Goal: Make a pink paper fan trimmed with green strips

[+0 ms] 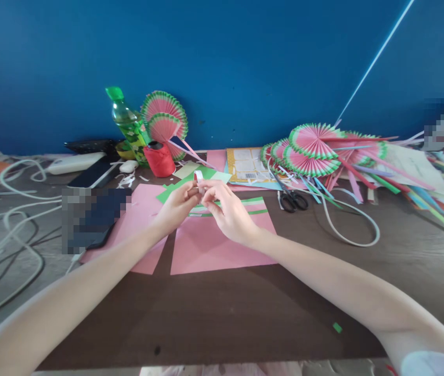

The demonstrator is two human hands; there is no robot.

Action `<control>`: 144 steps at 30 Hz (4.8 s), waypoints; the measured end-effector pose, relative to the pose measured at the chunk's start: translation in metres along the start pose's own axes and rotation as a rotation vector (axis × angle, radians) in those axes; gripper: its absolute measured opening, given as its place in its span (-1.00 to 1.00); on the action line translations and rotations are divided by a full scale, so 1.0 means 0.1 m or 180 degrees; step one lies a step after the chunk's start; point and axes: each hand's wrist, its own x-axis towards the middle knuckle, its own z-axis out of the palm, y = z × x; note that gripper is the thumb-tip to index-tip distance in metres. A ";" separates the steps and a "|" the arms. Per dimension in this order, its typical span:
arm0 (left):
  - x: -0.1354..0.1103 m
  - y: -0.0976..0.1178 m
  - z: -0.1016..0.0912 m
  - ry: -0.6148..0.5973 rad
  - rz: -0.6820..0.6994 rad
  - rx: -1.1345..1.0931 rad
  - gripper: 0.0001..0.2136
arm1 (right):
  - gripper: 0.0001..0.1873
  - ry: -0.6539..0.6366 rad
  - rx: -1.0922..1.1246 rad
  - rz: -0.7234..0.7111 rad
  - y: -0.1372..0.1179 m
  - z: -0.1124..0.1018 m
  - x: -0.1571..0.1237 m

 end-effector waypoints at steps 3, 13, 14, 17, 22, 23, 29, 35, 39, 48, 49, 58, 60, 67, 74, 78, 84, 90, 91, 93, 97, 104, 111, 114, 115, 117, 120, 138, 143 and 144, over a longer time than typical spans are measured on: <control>0.01 0.01 -0.01 -0.0032 0.0020 0.0074 -0.83 | -0.92 0.0180 0.0222 0.0212 0.00 -0.01 0.02; 0.02 0.00 0.01 -0.0265 -0.0019 -0.0071 -0.86 | -0.93 0.0253 0.0437 0.0390 0.00 -0.02 0.04; 0.02 0.00 0.00 -0.0222 -0.0036 -0.0053 -0.89 | -0.92 0.0194 0.0445 0.0420 -0.01 -0.02 0.04; 0.02 0.02 0.00 -0.0182 -0.0094 -0.0054 -0.93 | -0.88 0.0038 0.0585 0.0513 -0.05 -0.03 0.03; 0.02 0.07 -0.02 -0.0175 -0.0026 0.0184 -0.90 | -0.87 -0.0193 0.0876 0.0473 -0.07 -0.05 0.03; 0.02 0.07 -0.02 -0.0164 -0.0015 0.0197 -0.90 | -0.87 -0.0198 0.0874 0.0451 -0.07 -0.05 0.03; 0.00 0.06 -0.02 -0.0365 -0.0107 0.0409 -0.83 | -0.90 0.0372 0.0502 0.0362 0.01 -0.06 0.07; -0.03 0.12 -0.01 -0.0614 -0.0283 0.0668 -0.84 | -0.88 0.0645 0.0292 0.0445 0.05 -0.10 0.11; -0.03 0.18 -0.03 -0.0734 -0.0308 0.0607 -0.84 | -0.83 0.0633 0.0757 0.0583 0.05 -0.11 0.12; 0.01 0.11 -0.11 -0.1093 -0.0356 -0.0334 -0.83 | -0.79 0.0342 0.2251 0.1060 0.12 -0.13 0.19; 0.02 0.09 -0.12 -0.1105 -0.0357 -0.0418 -0.84 | -0.77 0.0361 0.2342 0.1119 0.12 -0.13 0.20; 0.03 0.13 -0.11 -0.1064 -0.0503 -0.0831 -0.91 | -0.78 0.0382 0.2830 0.1284 0.08 -0.14 0.24; 0.03 0.14 -0.11 -0.1044 -0.0539 -0.0927 -0.91 | -0.79 0.0325 0.2907 0.1294 0.09 -0.14 0.24; 0.03 0.15 -0.13 -0.1086 -0.0598 -0.0955 -0.87 | -0.78 0.0273 0.3198 0.1459 0.12 -0.17 0.25; 0.08 0.31 -0.34 -0.0772 -0.0479 0.0987 -0.83 | -0.78 0.0109 0.3130 0.1732 0.07 -0.27 0.29; 0.12 0.37 -0.51 -0.0567 -0.1058 0.2474 -0.76 | -0.81 -0.0065 0.2690 0.1960 0.04 -0.32 0.30; 0.10 0.42 -0.59 -0.0108 -0.1025 0.3859 -0.82 | -0.81 -0.0170 0.2536 0.2351 0.02 -0.30 0.30; 0.13 0.42 -0.45 -0.0509 -0.0595 0.2157 -0.79 | -0.77 0.0212 0.2441 0.2275 0.09 -0.23 0.27; 0.13 0.42 -0.42 -0.0650 -0.0602 0.1876 -0.78 | -0.76 0.0280 0.2428 0.2240 0.10 -0.22 0.26; 0.13 0.42 -0.38 -0.0729 -0.0598 0.1618 -0.77 | -0.75 0.0377 0.2383 0.2187 0.12 -0.22 0.25; 0.11 0.45 -0.33 -0.0582 -0.0657 0.1678 -0.82 | -0.72 0.0342 0.2100 0.2071 0.10 -0.22 0.25; 0.10 0.49 -0.31 -0.0637 -0.0750 0.1742 -0.84 | -0.70 0.0051 0.0499 0.1621 -0.01 -0.34 0.30; 0.07 0.39 -0.26 -0.0874 -0.0588 0.1764 -0.83 | -0.70 -0.0934 -0.0752 0.1593 0.33 -0.56 0.34; 0.03 0.22 -0.13 -0.0806 -0.0270 0.1956 -0.85 | -0.77 -0.1345 -0.1092 0.1407 0.40 -0.51 0.31; 0.02 0.15 -0.09 -0.0762 -0.0208 0.2037 -0.86 | -0.79 -0.1428 -0.1149 0.1369 0.40 -0.48 0.29; 0.00 0.04 -0.05 -0.0749 -0.0219 0.2082 -0.85 | -0.80 -0.1554 -0.1174 0.1331 0.39 -0.43 0.26; -0.01 -0.03 -0.03 -0.0840 -0.0277 0.2119 -0.83 | -0.79 -0.1686 -0.1198 0.1315 0.37 -0.41 0.24; 0.07 0.13 -0.21 -0.1291 -0.0631 0.1881 -0.80 | -0.76 -0.2098 -0.1301 0.1504 0.38 -0.59 0.34; 0.07 0.13 -0.14 -0.1413 -0.0593 0.1985 -0.78 | -0.78 -0.2228 -0.1230 0.1546 0.37 -0.62 0.36; 0.07 0.12 -0.12 -0.1471 -0.0569 0.2021 -0.78 | -0.75 -0.2223 -0.1213 0.1542 0.35 -0.65 0.37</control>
